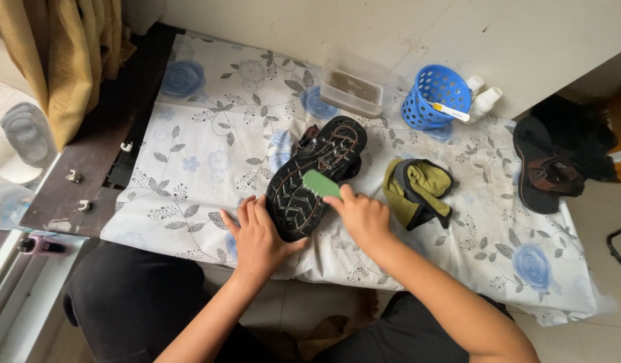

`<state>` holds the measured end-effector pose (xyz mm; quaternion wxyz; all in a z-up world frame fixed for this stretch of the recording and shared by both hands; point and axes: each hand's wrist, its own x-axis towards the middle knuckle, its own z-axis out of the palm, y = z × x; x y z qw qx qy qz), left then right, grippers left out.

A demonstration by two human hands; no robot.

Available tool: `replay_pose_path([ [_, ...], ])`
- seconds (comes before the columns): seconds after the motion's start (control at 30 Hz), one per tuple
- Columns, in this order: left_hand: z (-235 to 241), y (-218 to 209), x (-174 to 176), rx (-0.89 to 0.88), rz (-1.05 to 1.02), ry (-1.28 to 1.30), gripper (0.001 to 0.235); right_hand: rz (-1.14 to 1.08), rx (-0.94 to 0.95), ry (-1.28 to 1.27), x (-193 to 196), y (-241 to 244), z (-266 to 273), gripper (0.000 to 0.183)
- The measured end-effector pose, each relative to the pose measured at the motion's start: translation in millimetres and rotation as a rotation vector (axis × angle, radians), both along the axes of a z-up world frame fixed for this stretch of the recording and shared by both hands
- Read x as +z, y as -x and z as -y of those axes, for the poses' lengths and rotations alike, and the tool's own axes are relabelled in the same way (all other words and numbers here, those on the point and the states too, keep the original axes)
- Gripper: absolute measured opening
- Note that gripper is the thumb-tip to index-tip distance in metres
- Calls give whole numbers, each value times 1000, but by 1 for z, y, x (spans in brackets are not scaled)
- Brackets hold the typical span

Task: The person scrubs the sole of a black shoe with a green brush and wipes it with a yellow cloth. They repeat the scrubbing and wiping process to clean the shoe's bottom surface.

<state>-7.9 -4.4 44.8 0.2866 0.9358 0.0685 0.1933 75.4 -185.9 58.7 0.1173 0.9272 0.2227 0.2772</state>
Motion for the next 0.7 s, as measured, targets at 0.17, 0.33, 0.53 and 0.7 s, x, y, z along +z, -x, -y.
replay_pose_path([
  [0.17, -1, 1, -1, -9, 17, 25, 111, -206, 160, -88, -17, 31, -5, 47],
  [0.33, -3, -3, -15, -13, 1, -15, 122, -198, 298, 3, -20, 25, 5, 45],
  [0.53, 2, -1, -7, -3, -10, 47, 110, -139, -98, -97, -6, -40, 38, 46],
  [0.7, 1, 1, 11, 7, -20, -48, 121, -527, 267, -150, 0, 30, 3, 48],
])
